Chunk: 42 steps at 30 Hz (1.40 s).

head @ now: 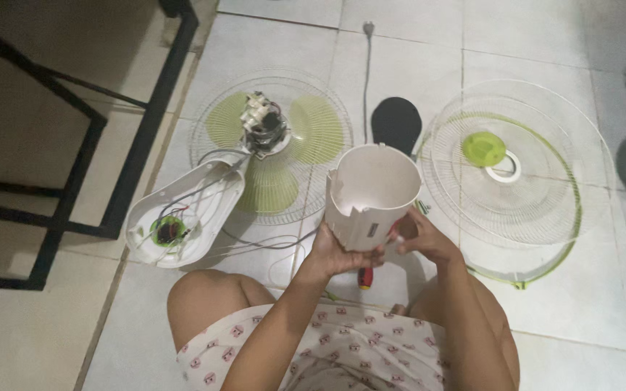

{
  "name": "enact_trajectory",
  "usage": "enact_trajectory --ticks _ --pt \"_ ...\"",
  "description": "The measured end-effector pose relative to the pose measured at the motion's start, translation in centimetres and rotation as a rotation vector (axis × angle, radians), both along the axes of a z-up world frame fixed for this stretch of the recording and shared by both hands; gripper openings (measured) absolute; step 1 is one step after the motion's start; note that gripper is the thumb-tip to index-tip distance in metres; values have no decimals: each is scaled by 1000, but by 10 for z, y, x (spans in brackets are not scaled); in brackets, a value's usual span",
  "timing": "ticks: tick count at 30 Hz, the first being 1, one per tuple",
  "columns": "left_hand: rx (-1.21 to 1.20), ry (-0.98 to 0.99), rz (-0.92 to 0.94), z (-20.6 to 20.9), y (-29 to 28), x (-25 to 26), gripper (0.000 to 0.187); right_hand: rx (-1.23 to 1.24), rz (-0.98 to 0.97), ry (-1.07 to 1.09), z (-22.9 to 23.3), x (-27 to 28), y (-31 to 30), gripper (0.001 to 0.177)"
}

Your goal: The person reassembles an electric fan by attaching the front wire cage to the fan blades and securing it with a green plastic nut. They then attach the outer green ring to the cage and tighten it with a screwdriver.

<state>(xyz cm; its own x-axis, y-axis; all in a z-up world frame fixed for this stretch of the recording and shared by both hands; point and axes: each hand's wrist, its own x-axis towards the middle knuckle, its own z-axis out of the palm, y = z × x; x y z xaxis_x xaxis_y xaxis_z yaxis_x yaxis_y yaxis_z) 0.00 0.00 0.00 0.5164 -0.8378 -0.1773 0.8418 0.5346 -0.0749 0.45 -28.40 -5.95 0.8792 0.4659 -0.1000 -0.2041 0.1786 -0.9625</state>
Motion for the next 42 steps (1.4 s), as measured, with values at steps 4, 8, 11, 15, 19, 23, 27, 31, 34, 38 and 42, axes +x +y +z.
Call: enact_trajectory --ticks 4,8,11,15,19,23,27,31,34,38,42 --pt "11 60 -138 1 -6 -19 85 23 -26 145 -9 -7 -5 115" --pt "136 86 -181 -8 -14 -27 82 71 -28 166 -13 -13 4 115" --pt "288 9 -165 -18 -15 -25 102 94 -110 56 -4 -19 16 114" --pt "319 -44 -64 -16 -2 -19 92 97 -389 65 23 -18 29 108" --pt "591 -202 -88 -7 12 -16 76 99 -699 101 59 -1 30 105" --pt "701 -402 -101 -5 22 -21 74 -124 -910 -46 81 40 30 111" --pt "750 -471 -54 -7 29 -28 71 -385 -1001 -454 72 100 34 113" --pt "955 -559 -107 -20 25 -15 61 -495 -1116 -431 38 170 50 116" --pt "956 -558 -144 -33 31 1 59 -554 -1165 -469 6 206 62 115" --pt "1004 -507 -116 -56 35 16 58 -583 -1157 -441 -35 232 67 122" --pt "1049 -510 -28 -75 29 23 53 -503 -1202 -458 -62 251 67 126"
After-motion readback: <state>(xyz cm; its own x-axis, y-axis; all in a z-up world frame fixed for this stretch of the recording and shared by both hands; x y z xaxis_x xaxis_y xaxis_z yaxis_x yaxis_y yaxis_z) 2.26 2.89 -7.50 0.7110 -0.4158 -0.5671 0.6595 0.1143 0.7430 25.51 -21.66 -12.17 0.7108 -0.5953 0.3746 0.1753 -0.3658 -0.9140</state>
